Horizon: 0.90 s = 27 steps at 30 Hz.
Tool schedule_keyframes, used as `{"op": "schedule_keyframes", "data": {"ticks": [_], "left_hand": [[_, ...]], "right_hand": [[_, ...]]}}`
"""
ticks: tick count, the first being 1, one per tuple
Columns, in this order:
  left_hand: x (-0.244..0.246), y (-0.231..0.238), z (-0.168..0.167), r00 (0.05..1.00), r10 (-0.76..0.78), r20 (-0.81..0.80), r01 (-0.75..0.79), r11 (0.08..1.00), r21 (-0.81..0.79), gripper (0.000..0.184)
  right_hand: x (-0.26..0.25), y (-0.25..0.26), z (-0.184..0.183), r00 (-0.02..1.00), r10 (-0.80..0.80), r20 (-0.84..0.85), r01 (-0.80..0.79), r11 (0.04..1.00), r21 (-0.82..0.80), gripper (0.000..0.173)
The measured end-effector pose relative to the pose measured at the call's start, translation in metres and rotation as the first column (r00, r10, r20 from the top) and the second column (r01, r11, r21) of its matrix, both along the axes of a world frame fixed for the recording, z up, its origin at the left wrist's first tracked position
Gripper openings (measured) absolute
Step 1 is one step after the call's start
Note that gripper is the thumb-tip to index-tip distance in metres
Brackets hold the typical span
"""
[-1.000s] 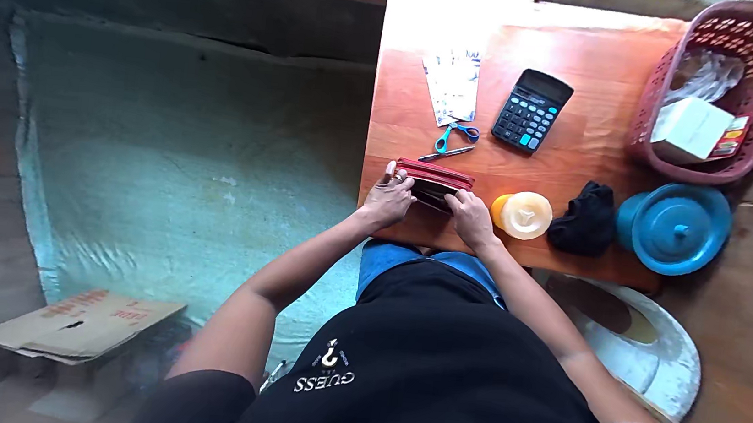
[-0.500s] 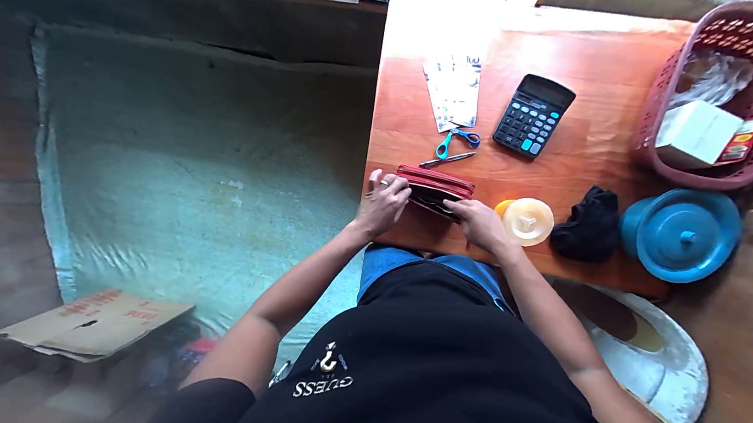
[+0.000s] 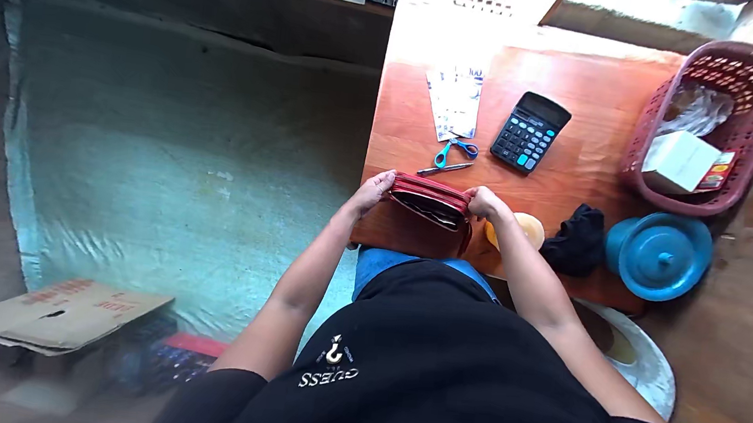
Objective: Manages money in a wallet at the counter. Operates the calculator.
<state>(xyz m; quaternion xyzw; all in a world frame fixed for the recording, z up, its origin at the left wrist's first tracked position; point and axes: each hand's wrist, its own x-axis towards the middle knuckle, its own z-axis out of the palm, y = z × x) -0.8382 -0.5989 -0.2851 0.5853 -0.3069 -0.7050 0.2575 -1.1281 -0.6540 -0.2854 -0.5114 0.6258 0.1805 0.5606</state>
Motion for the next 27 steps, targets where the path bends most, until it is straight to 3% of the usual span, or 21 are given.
{"op": "schedule_keyframes", "data": {"ticks": [3, 6, 11, 13, 14, 15, 16, 17, 18, 19, 21, 23, 27], "left_hand": [[-0.003, 0.002, 0.001, 0.995, -0.1, 0.019, 0.101, 0.994, -0.037, 0.062], [-0.01, 0.008, -0.006, 0.995, -0.085, 0.045, 0.089, 0.993, -0.078, 0.069], [-0.018, 0.018, -0.012, 1.0, 0.021, 0.01, -0.02, 0.993, -0.12, 0.069], [-0.023, 0.02, 0.004, 0.998, 0.03, 0.054, -0.023, 0.991, -0.13, 0.067], [-0.029, 0.013, 0.031, 0.995, 0.034, 0.099, -0.032, 0.999, -0.018, 0.064], [-0.037, -0.007, 0.07, 0.989, 0.03, 0.146, -0.063, 0.972, 0.227, 0.063], [-0.04, -0.015, 0.084, 0.985, 0.029, 0.171, -0.08, 0.951, 0.299, 0.063], [-0.036, -0.006, 0.072, 0.99, 0.016, 0.144, -0.044, 0.979, 0.197, 0.062], [-0.029, 0.016, 0.033, 0.995, 0.023, 0.094, -0.014, 0.996, -0.089, 0.059], [-0.024, 0.025, 0.007, 0.999, 0.022, 0.049, -0.012, 0.98, -0.199, 0.056], [-0.021, 0.023, -0.003, 0.999, 0.026, 0.034, -0.02, 0.985, -0.169, 0.044], [-0.02, 0.02, -0.002, 0.998, 0.042, 0.054, -0.037, 0.994, -0.1, 0.056], [-0.025, 0.022, -0.006, 0.995, 0.084, 0.058, -0.081, 0.995, -0.061, 0.065]], "right_hand": [[-0.002, -0.001, -0.011, 0.997, 0.044, -0.061, -0.045, 0.999, -0.014, 0.039], [0.001, 0.0, -0.004, 0.983, 0.091, -0.157, -0.091, 0.996, 0.005, 0.028], [-0.011, -0.006, 0.035, 0.996, 0.084, -0.01, -0.085, 0.98, -0.179, 0.03], [0.003, -0.009, 0.063, 0.993, 0.111, 0.026, -0.102, 0.967, -0.233, 0.028], [0.019, -0.01, 0.072, 0.989, 0.15, 0.013, -0.141, 0.954, -0.265, 0.028], [0.041, -0.011, 0.077, 0.983, 0.182, 0.014, -0.17, 0.941, -0.293, 0.028], [0.067, -0.011, 0.076, 0.981, 0.191, 0.028, -0.172, 0.929, -0.328, 0.028], [0.096, -0.011, 0.074, 0.981, 0.188, 0.048, -0.16, 0.922, -0.353, 0.029], [0.124, -0.011, 0.073, 0.981, 0.184, 0.061, -0.15, 0.92, -0.363, 0.032], [0.147, -0.012, 0.074, 0.981, 0.185, 0.066, -0.15, 0.922, -0.356, 0.036], [0.162, -0.027, 0.081, 0.969, 0.198, 0.145, -0.139, 0.93, -0.339, 0.035], [0.133, -0.043, 0.088, 0.977, 0.145, 0.156, -0.077, 0.923, -0.376, 0.037], [0.02, -0.056, 0.069, 0.981, -0.105, -0.165, 0.02, 0.894, -0.447, 0.048]]}}
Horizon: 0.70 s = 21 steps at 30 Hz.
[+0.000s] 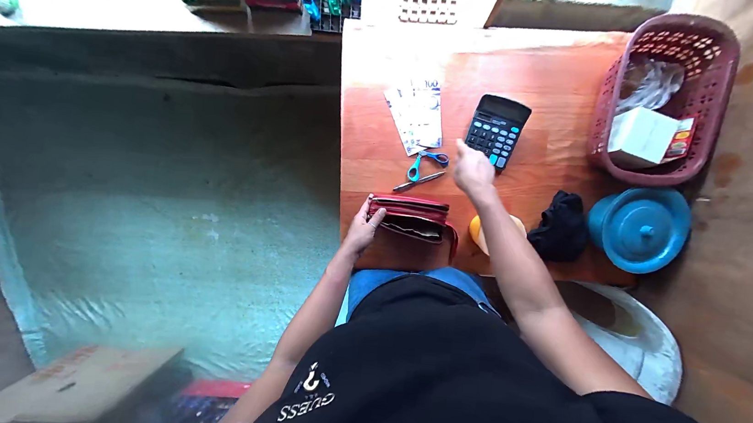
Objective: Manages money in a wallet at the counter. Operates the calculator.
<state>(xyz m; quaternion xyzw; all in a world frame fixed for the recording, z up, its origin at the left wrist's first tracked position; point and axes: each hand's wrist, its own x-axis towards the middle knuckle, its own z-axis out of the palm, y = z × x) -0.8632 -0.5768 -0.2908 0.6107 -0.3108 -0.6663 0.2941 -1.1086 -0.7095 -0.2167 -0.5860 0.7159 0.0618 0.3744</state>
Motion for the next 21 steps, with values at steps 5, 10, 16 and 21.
{"op": "schedule_keyframes", "data": {"ticks": [5, 10, 16, 21], "left_hand": [[0.0, -0.004, 0.003, 1.0, -0.019, 0.014, 0.019, 1.0, 0.005, 0.063], [0.001, 0.0, 0.012, 0.997, -0.04, 0.068, 0.037, 0.998, 0.05, 0.064], [0.001, 0.001, 0.016, 0.997, -0.043, 0.071, 0.039, 0.997, 0.062, 0.062], [-0.003, -0.007, 0.038, 0.99, -0.086, 0.108, 0.071, 0.988, 0.136, 0.063]], "right_hand": [[-0.049, 0.002, -0.038, 0.986, -0.064, -0.156, 0.074, 0.995, 0.061, 0.07], [-0.052, 0.002, -0.05, 0.991, -0.034, -0.133, 0.049, 0.993, 0.109, 0.067], [-0.047, 0.017, -0.04, 0.987, 0.037, -0.154, -0.013, 0.988, 0.151, 0.064], [-0.061, 0.018, -0.032, 0.997, 0.004, -0.081, 0.01, 0.986, 0.165, 0.059]]}}
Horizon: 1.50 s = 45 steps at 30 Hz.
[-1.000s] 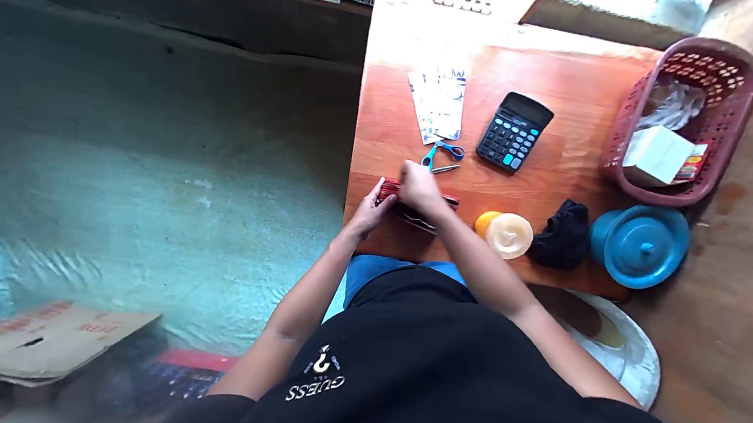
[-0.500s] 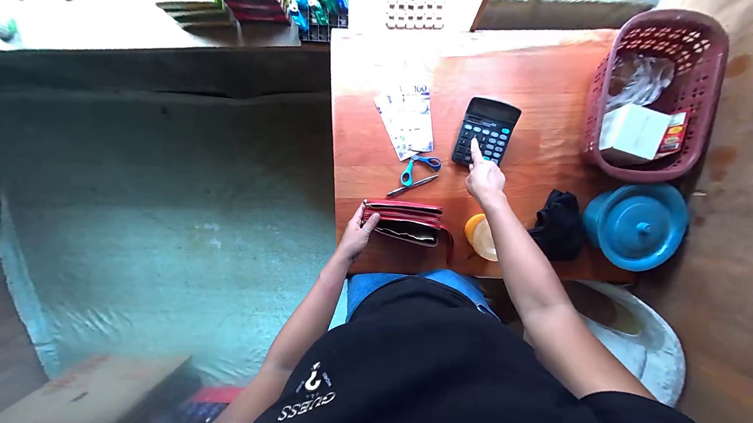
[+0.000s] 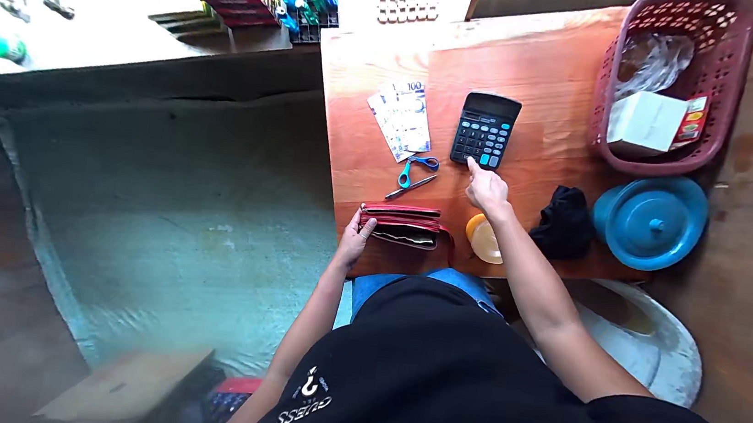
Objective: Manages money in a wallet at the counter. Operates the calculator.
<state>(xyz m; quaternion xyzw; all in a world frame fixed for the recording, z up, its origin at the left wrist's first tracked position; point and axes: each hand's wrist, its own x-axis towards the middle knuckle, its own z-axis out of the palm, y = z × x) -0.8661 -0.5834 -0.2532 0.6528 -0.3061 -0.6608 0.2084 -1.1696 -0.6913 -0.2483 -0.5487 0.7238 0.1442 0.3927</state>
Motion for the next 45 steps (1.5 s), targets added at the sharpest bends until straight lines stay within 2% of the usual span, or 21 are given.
{"op": "schedule_keyframes", "data": {"ticks": [4, 11, 22, 28, 33, 37, 41, 45], "left_hand": [[0.002, 0.002, -0.004, 1.0, 0.01, -0.023, -0.01, 1.0, -0.012, 0.063], [0.003, 0.001, -0.01, 0.999, 0.005, -0.041, -0.007, 1.0, -0.029, 0.062], [0.003, 0.001, -0.009, 0.999, 0.019, -0.043, -0.02, 1.0, -0.022, 0.063], [0.001, -0.001, -0.004, 1.0, 0.01, -0.018, -0.009, 1.0, 0.016, 0.063], [0.001, 0.001, -0.005, 1.0, 0.017, -0.016, -0.016, 1.0, 0.018, 0.065], [0.002, 0.002, -0.006, 1.0, 0.015, -0.019, -0.015, 1.0, 0.011, 0.064], [0.004, 0.0, -0.013, 0.999, 0.026, -0.042, -0.027, 1.0, -0.008, 0.064], [0.004, 0.0, -0.013, 0.998, 0.017, -0.057, -0.018, 1.0, -0.015, 0.062]], "right_hand": [[-0.02, 0.0, 0.002, 0.996, -0.084, -0.031, 0.084, 0.996, -0.002, 0.058], [-0.025, -0.005, -0.005, 0.991, -0.118, -0.058, 0.117, 0.993, -0.009, 0.063], [-0.019, -0.013, 0.002, 0.992, -0.104, -0.074, 0.102, 0.994, -0.031, 0.061], [0.01, -0.019, 0.0, 1.0, -0.003, 0.021, 0.004, 0.998, -0.056, 0.058], [0.021, -0.024, -0.005, 0.999, 0.03, -0.014, -0.031, 0.999, -0.026, 0.064], [0.02, -0.024, -0.006, 0.999, 0.05, -0.01, -0.05, 0.999, -0.013, 0.063], [0.009, -0.027, -0.007, 0.999, -0.041, -0.001, 0.04, 0.996, -0.076, 0.062], [-0.002, -0.026, -0.005, 1.0, -0.015, 0.0, 0.015, 0.999, -0.045, 0.062]]}}
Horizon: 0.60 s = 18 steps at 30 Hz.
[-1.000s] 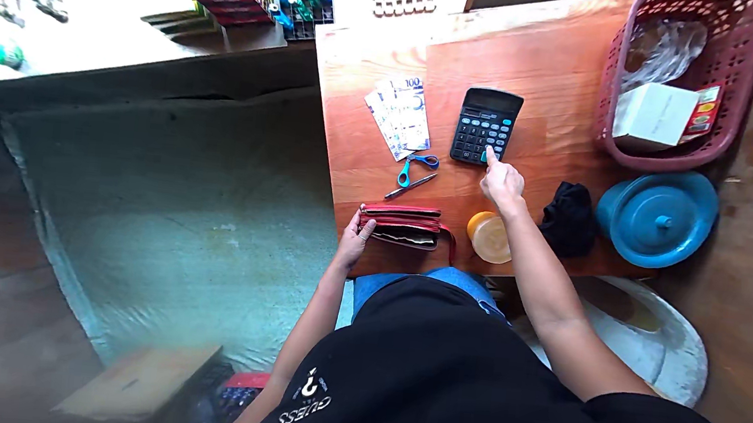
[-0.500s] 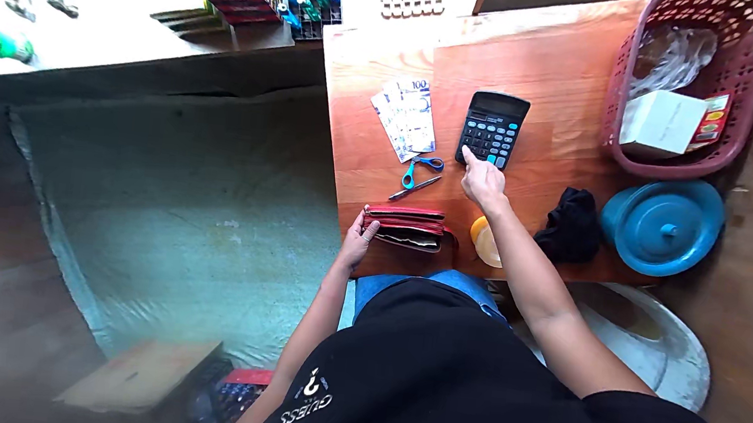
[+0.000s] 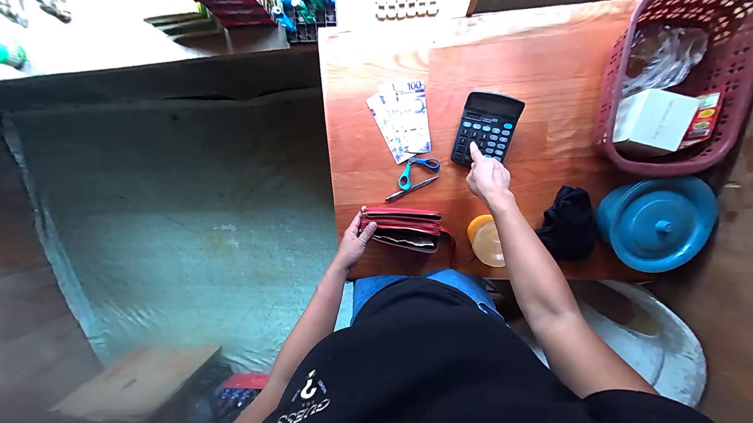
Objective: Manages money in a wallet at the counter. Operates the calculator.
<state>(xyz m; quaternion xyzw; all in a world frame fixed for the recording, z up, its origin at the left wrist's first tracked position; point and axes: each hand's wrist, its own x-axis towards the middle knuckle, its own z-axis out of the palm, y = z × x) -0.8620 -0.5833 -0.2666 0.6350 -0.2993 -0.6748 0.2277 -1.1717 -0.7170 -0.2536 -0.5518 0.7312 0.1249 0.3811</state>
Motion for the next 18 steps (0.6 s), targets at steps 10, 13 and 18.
{"op": "schedule_keyframes", "data": {"ticks": [10, 13, 18], "left_hand": [[0.001, -0.002, -0.001, 0.999, 0.032, -0.016, -0.031, 0.999, 0.043, 0.057], [0.0, -0.007, 0.002, 0.991, 0.13, -0.011, -0.129, 0.989, 0.077, 0.05], [0.005, -0.021, -0.005, 0.924, 0.381, 0.004, -0.38, 0.921, 0.082, 0.03]], "right_hand": [[-0.028, 0.022, 0.01, 0.995, -0.048, -0.088, 0.062, 0.984, 0.168, 0.051], [-0.023, 0.021, 0.028, 0.998, -0.032, -0.051, 0.04, 0.986, 0.16, 0.035], [0.007, 0.034, 0.03, 0.953, 0.182, 0.24, -0.185, 0.983, -0.01, 0.028]]}}
